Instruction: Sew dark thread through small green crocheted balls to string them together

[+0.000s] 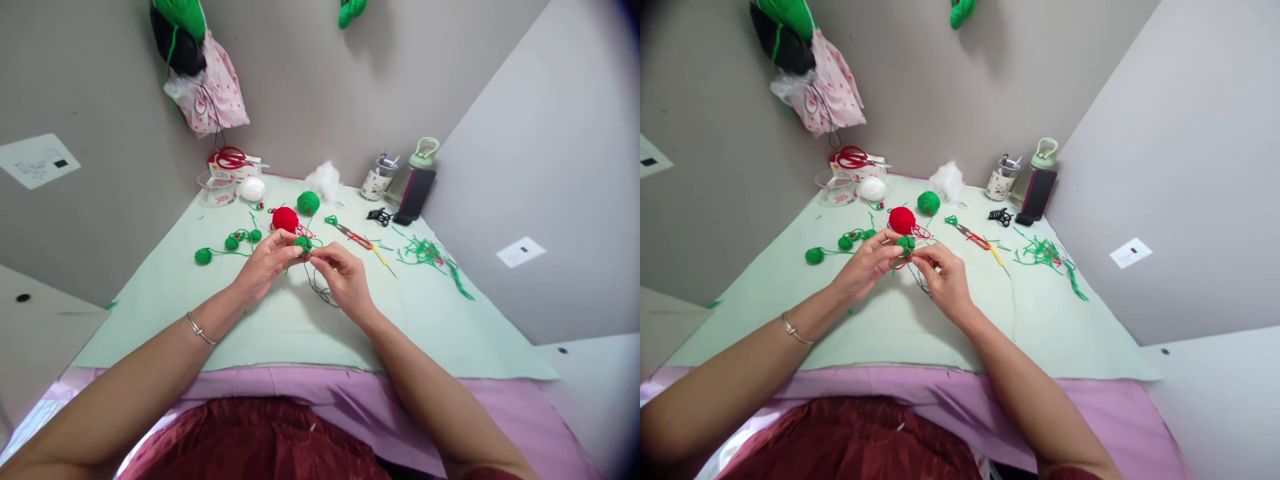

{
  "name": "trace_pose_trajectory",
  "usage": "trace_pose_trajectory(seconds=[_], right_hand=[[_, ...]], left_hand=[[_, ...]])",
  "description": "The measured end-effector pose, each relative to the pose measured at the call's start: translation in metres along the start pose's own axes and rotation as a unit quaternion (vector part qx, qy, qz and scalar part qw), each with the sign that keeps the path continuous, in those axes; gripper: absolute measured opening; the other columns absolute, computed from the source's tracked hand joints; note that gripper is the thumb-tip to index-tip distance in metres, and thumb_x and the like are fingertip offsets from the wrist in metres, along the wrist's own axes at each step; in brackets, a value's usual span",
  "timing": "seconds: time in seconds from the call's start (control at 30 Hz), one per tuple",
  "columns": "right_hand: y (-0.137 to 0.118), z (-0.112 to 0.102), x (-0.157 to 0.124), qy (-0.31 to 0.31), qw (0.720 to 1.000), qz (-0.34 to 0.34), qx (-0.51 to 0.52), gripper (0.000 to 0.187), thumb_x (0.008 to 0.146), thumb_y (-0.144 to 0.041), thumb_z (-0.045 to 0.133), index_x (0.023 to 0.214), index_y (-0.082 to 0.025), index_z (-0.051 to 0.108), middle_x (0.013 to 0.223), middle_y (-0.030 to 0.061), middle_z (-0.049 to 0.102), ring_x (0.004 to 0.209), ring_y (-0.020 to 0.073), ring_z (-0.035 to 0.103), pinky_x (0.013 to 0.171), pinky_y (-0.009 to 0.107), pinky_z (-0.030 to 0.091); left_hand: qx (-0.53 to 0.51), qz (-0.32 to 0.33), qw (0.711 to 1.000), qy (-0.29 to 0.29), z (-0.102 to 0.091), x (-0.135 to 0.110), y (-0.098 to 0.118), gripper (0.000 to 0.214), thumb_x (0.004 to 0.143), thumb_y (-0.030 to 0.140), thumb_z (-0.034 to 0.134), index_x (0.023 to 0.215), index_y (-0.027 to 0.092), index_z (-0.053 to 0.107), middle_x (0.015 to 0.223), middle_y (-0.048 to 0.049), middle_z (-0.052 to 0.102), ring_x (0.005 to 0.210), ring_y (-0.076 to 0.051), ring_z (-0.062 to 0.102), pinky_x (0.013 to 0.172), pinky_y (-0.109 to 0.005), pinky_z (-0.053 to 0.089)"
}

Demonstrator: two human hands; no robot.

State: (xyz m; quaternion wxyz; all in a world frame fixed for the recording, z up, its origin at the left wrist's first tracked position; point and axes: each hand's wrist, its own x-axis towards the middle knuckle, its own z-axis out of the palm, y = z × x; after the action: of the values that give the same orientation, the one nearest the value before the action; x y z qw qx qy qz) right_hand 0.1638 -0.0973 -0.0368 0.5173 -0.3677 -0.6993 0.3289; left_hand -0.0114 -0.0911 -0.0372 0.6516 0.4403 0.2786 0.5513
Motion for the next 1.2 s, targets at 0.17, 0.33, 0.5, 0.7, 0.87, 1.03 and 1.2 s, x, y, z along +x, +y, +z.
trace_pose_trajectory(seconds=[0.17, 0.33, 0.5, 0.7, 0.87, 1.03, 1.2], right_hand=[[0.0, 0.005, 0.0, 0.019, 0.997, 0.049, 0.054, 0.01, 0.085, -0.029, 0.071, 0.081, -0.02, 0.073, 0.078, 0.0021, 0.065, 0.068, 0.0139, 0.055, 0.064, 0.029, 0.043], [-0.003, 0.006, 0.001, 0.015, 0.994, 0.059, 0.086, 0.008, 0.083, -0.026, 0.072, 0.079, -0.02, 0.073, 0.077, 0.0013, 0.063, 0.067, 0.0129, 0.054, 0.064, 0.029, 0.043], [-0.003, 0.003, 0.002, -0.004, 0.994, 0.063, 0.084, 0.01, 0.083, -0.029, 0.071, 0.083, -0.021, 0.076, 0.078, 0.0017, 0.063, 0.066, 0.0125, 0.053, 0.062, 0.029, 0.042], [-0.001, 0.004, 0.001, 0.006, 0.994, 0.073, 0.078, 0.014, 0.082, -0.035, 0.072, 0.084, -0.021, 0.076, 0.078, 0.0026, 0.064, 0.065, 0.0133, 0.053, 0.059, 0.029, 0.041], [-0.003, 0.007, 0.001, 0.02, 0.993, 0.09, 0.068, 0.025, 0.081, -0.044, 0.074, 0.078, -0.02, 0.071, 0.069, 0.0008, 0.06, 0.06, 0.0124, 0.048, 0.056, 0.028, 0.038], [-0.005, 0.007, 0.005, 0.015, 0.987, 0.132, 0.093, 0.032, 0.075, -0.048, 0.078, 0.074, -0.019, 0.065, 0.062, -0.0018, 0.057, 0.055, 0.0114, 0.047, 0.054, 0.027, 0.039], [-0.004, 0.005, 0.007, 0.004, 0.982, 0.146, 0.117, 0.024, 0.077, -0.038, 0.077, 0.074, -0.018, 0.064, 0.063, -0.0022, 0.058, 0.058, 0.0109, 0.052, 0.058, 0.027, 0.044]], left_hand=[[-0.014, 0.0, 1.0, 0.01, 0.004, -0.001, -0.002, 0.02, 0.076, 0.022, 0.078, 0.084, 0.018, 0.06, 0.083, 0.0022, 0.065, 0.083, -0.012, 0.062, 0.087, -0.031, 0.051], [-0.006, 0.009, 1.0, 0.027, 0.008, -0.002, 0.0, 0.022, 0.074, 0.023, 0.079, 0.081, 0.018, 0.058, 0.08, 0.0034, 0.062, 0.079, -0.011, 0.059, 0.084, -0.03, 0.052], [0.001, 0.022, 0.999, 0.033, 0.006, -0.003, -0.001, 0.021, 0.076, 0.024, 0.078, 0.082, 0.018, 0.059, 0.081, 0.0027, 0.062, 0.082, -0.012, 0.06, 0.085, -0.03, 0.052], [0.0, 0.019, 0.999, 0.036, 0.006, -0.002, -0.001, 0.021, 0.076, 0.024, 0.078, 0.082, 0.018, 0.059, 0.081, 0.0026, 0.062, 0.081, -0.011, 0.06, 0.085, -0.03, 0.052], [0.014, 0.029, 0.999, 0.036, 0.008, -0.002, -0.003, 0.023, 0.074, 0.024, 0.08, 0.082, 0.019, 0.058, 0.082, 0.0022, 0.063, 0.08, -0.012, 0.059, 0.081, -0.029, 0.052], [0.076, 0.069, 0.994, 0.037, 0.004, -0.001, -0.007, 0.023, 0.076, 0.026, 0.079, 0.091, 0.02, 0.062, 0.088, 0.0006, 0.064, 0.083, -0.014, 0.061, 0.078, -0.029, 0.05], [0.152, 0.111, 0.981, 0.037, -0.002, 0.001, -0.006, 0.028, 0.078, 0.029, 0.079, 0.102, 0.021, 0.066, 0.099, -0.0017, 0.065, 0.083, -0.014, 0.061, 0.074, -0.028, 0.048]])
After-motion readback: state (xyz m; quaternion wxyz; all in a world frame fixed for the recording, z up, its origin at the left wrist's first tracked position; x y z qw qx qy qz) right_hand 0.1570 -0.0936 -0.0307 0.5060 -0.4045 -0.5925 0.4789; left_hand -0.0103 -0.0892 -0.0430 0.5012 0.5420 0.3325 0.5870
